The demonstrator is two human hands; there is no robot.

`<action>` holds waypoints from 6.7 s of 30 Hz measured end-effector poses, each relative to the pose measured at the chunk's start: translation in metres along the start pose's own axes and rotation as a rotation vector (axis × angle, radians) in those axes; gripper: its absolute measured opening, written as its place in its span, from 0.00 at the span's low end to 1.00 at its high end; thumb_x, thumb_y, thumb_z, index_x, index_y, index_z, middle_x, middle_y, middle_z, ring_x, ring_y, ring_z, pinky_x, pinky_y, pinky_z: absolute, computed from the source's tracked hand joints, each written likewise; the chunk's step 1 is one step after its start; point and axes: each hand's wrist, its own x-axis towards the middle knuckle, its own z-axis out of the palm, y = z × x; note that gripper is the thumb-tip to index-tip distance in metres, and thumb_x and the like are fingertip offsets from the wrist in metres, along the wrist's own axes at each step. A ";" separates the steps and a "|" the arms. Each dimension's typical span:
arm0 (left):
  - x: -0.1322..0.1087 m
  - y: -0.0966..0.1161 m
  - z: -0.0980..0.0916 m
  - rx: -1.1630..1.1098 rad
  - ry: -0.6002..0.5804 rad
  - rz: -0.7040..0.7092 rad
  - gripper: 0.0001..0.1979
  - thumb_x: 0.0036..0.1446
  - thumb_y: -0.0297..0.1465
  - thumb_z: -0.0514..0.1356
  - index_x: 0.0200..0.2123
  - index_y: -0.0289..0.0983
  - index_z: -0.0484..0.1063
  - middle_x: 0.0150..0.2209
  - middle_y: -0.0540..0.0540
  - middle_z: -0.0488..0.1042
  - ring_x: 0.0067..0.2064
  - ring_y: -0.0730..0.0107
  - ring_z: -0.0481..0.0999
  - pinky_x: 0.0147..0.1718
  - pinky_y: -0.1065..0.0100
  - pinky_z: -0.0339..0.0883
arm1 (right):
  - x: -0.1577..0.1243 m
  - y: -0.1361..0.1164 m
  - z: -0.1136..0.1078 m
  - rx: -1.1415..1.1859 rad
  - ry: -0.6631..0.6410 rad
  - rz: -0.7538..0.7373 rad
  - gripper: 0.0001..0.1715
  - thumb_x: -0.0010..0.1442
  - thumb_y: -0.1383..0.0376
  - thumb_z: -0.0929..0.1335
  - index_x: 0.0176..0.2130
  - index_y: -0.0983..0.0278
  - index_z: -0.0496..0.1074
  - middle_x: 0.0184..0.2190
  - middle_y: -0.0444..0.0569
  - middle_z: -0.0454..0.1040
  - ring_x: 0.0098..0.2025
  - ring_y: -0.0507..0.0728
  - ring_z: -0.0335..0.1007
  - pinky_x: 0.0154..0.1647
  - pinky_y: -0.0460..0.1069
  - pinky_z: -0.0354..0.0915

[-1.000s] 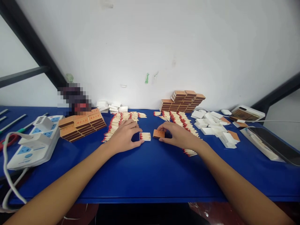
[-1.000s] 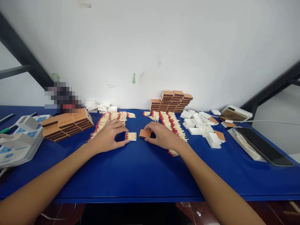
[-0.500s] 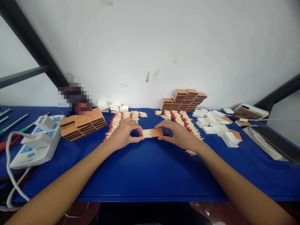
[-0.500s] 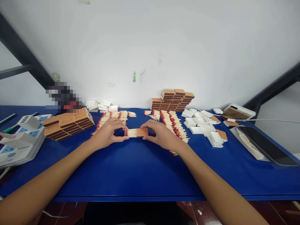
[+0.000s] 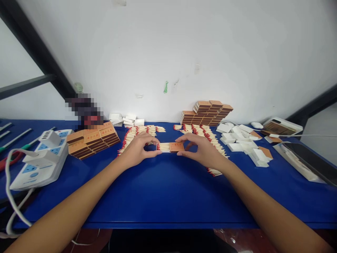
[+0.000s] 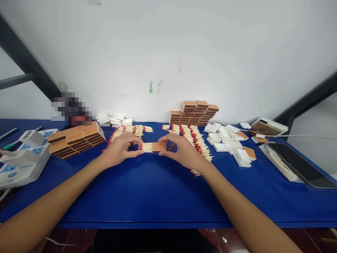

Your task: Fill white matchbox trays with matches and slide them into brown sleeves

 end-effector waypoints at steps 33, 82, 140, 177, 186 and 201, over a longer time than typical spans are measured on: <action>-0.003 0.029 0.009 -0.107 0.174 0.092 0.27 0.48 0.49 0.77 0.47 0.41 0.79 0.37 0.50 0.81 0.41 0.63 0.78 0.47 0.60 0.68 | -0.018 -0.043 0.063 0.594 0.102 0.194 0.40 0.74 0.38 0.60 0.76 0.46 0.58 0.79 0.49 0.55 0.78 0.66 0.53 0.78 0.69 0.54; 0.000 0.041 0.010 -0.653 -0.018 -0.477 0.23 0.62 0.52 0.69 0.36 0.36 0.81 0.32 0.45 0.83 0.34 0.67 0.81 0.38 0.66 0.77 | -0.010 -0.021 0.047 0.091 0.106 0.021 0.29 0.66 0.50 0.75 0.61 0.54 0.71 0.56 0.54 0.75 0.52 0.63 0.76 0.48 0.58 0.78; -0.067 0.076 -0.074 0.307 0.158 -0.117 0.20 0.69 0.48 0.65 0.56 0.43 0.78 0.50 0.46 0.83 0.48 0.60 0.82 0.50 0.61 0.75 | -0.023 -0.037 0.042 0.036 -0.042 -0.062 0.39 0.73 0.53 0.70 0.74 0.51 0.53 0.60 0.53 0.78 0.52 0.60 0.78 0.56 0.61 0.76; -0.063 0.034 -0.115 0.968 0.405 -0.334 0.23 0.74 0.46 0.54 0.57 0.37 0.79 0.51 0.38 0.82 0.54 0.51 0.78 0.52 0.58 0.71 | -0.013 -0.021 0.036 -0.110 -0.027 -0.138 0.14 0.77 0.56 0.65 0.54 0.58 0.76 0.49 0.53 0.80 0.51 0.60 0.78 0.53 0.57 0.75; 0.098 -0.021 -0.056 0.904 -0.284 -0.377 0.13 0.64 0.25 0.60 0.46 0.35 0.84 0.52 0.35 0.80 0.52 0.50 0.80 0.47 0.59 0.72 | -0.007 -0.013 0.029 -0.174 0.037 -0.181 0.12 0.77 0.58 0.65 0.51 0.59 0.76 0.47 0.53 0.81 0.50 0.60 0.78 0.54 0.58 0.74; 0.086 -0.018 -0.065 0.934 -0.268 -0.286 0.12 0.69 0.28 0.56 0.44 0.36 0.81 0.50 0.34 0.77 0.56 0.49 0.73 0.50 0.57 0.67 | 0.008 0.041 -0.005 -0.483 0.248 0.065 0.09 0.69 0.65 0.68 0.36 0.61 0.76 0.35 0.51 0.78 0.39 0.61 0.74 0.43 0.54 0.67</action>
